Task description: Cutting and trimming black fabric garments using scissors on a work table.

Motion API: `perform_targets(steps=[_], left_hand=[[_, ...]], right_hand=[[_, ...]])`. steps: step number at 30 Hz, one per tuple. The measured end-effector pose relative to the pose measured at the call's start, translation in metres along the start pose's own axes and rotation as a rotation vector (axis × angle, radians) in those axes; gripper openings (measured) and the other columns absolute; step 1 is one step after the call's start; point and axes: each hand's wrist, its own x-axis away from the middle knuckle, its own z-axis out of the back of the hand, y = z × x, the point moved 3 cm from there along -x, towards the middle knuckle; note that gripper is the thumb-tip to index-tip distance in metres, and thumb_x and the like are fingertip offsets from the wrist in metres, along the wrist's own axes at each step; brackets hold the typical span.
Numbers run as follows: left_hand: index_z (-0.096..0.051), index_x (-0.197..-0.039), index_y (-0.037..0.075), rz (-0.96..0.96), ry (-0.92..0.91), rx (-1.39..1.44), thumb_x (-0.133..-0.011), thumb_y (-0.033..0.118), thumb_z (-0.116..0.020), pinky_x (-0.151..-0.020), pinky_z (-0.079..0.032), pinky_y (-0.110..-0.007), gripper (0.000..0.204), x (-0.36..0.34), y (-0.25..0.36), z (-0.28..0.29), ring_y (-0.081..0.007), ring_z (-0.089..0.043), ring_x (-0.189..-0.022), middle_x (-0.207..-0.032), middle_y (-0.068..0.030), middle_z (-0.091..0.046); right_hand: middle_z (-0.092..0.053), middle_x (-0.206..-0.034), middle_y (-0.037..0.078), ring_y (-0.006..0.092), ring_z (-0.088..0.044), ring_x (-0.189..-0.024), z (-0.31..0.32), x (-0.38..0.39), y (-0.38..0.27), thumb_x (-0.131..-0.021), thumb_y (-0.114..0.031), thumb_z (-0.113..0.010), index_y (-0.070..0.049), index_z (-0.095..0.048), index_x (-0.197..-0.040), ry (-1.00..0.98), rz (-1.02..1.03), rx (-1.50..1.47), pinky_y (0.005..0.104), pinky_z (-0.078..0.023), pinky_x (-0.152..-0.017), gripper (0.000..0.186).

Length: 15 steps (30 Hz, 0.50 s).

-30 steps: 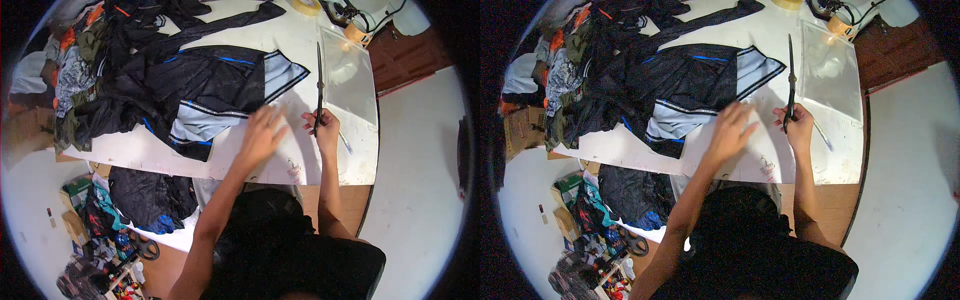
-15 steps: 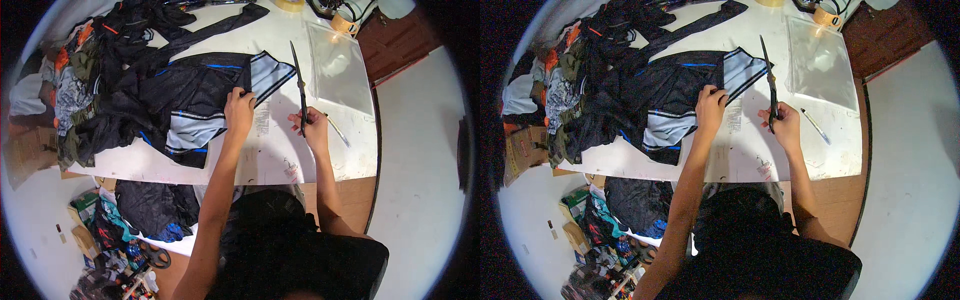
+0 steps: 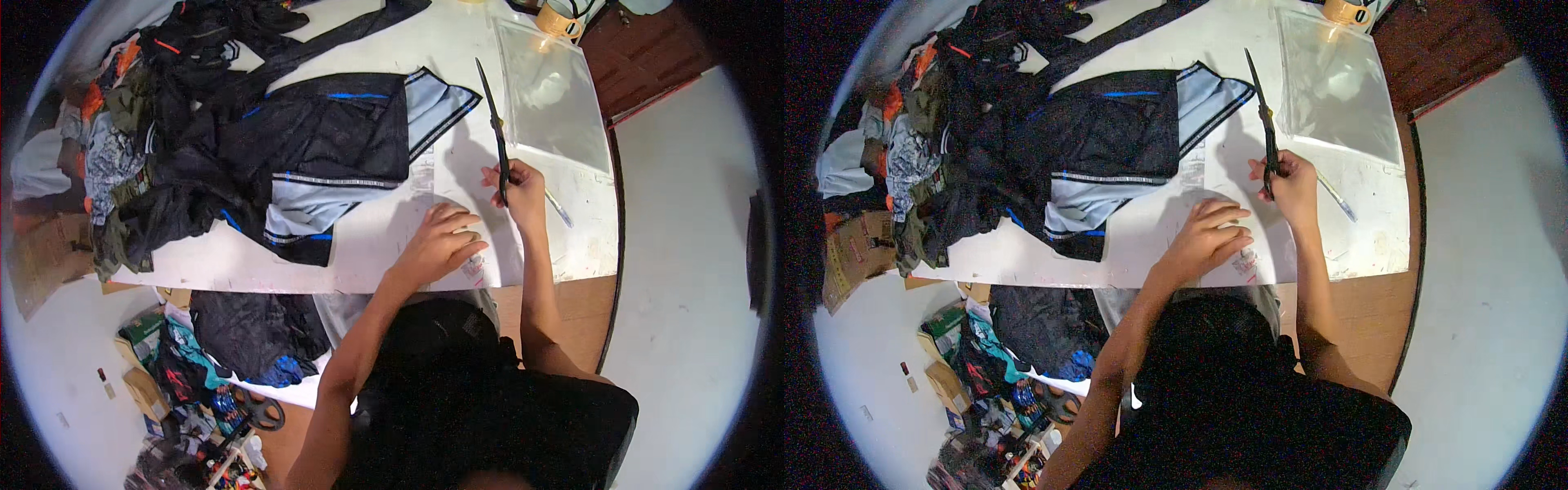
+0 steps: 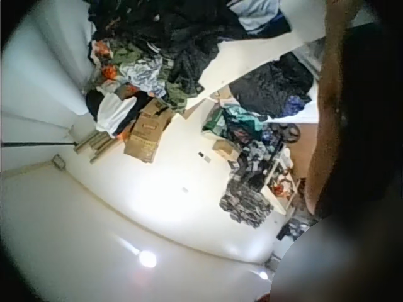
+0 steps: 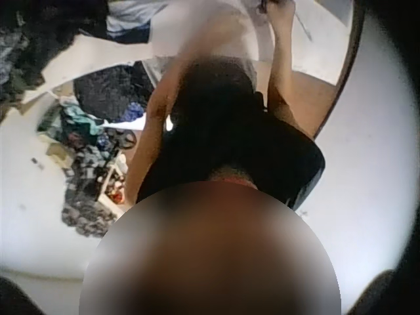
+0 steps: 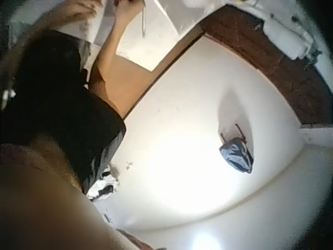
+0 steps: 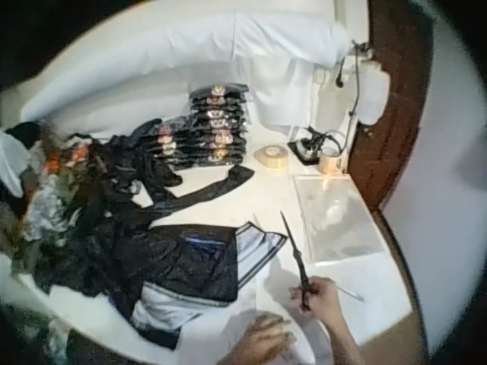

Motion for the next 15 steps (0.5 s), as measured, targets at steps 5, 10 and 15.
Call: perform_targets(steps=[5, 10, 15], left_hand=[[-0.057, -0.116, 0.006, 0.292, 0.185, -0.126, -0.08, 0.026, -0.062, -0.103, -0.027, -0.044, 0.042, 0.003, -0.037, 0.029, -0.0315, -0.039, -0.124, -0.128, -0.0152, -0.048], [-0.04, -0.126, -0.007, 0.156, 0.027, -0.454, -0.084, 0.04, -0.055, -0.106, -0.019, -0.047, 0.065, -0.009, -0.027, -0.008, -0.0376, -0.032, -0.127, -0.133, -0.0249, -0.037], [-0.043, -0.123, -0.007, -0.083, -0.157, -0.001, -0.086, 0.039, -0.053, -0.106, -0.022, -0.044, 0.061, -0.025, 0.01, -0.068, -0.0371, -0.033, -0.126, -0.131, -0.0244, -0.039]], right_hand=[[-0.061, -0.063, 0.008, 0.0082, -0.05, -0.043, 0.003, 0.002, -0.002, -0.078, -0.011, -0.069, 0.002, -0.06, -0.076, 0.022, -0.022, 0.075, 0.0206, -0.037, -0.038, 0.015], [-0.06, -0.062, 0.007, 0.0083, -0.049, -0.043, 0.006, 0.004, -0.01, -0.078, -0.012, -0.07, 0.001, -0.061, -0.077, 0.024, -0.029, 0.061, 0.0205, -0.037, -0.039, 0.016], [-0.059, -0.061, 0.006, 0.0078, -0.049, -0.043, 0.022, 0.004, -0.013, -0.078, -0.014, -0.07, 0.001, -0.061, -0.078, 0.051, -0.007, 0.109, 0.0206, -0.038, -0.039, 0.018]])
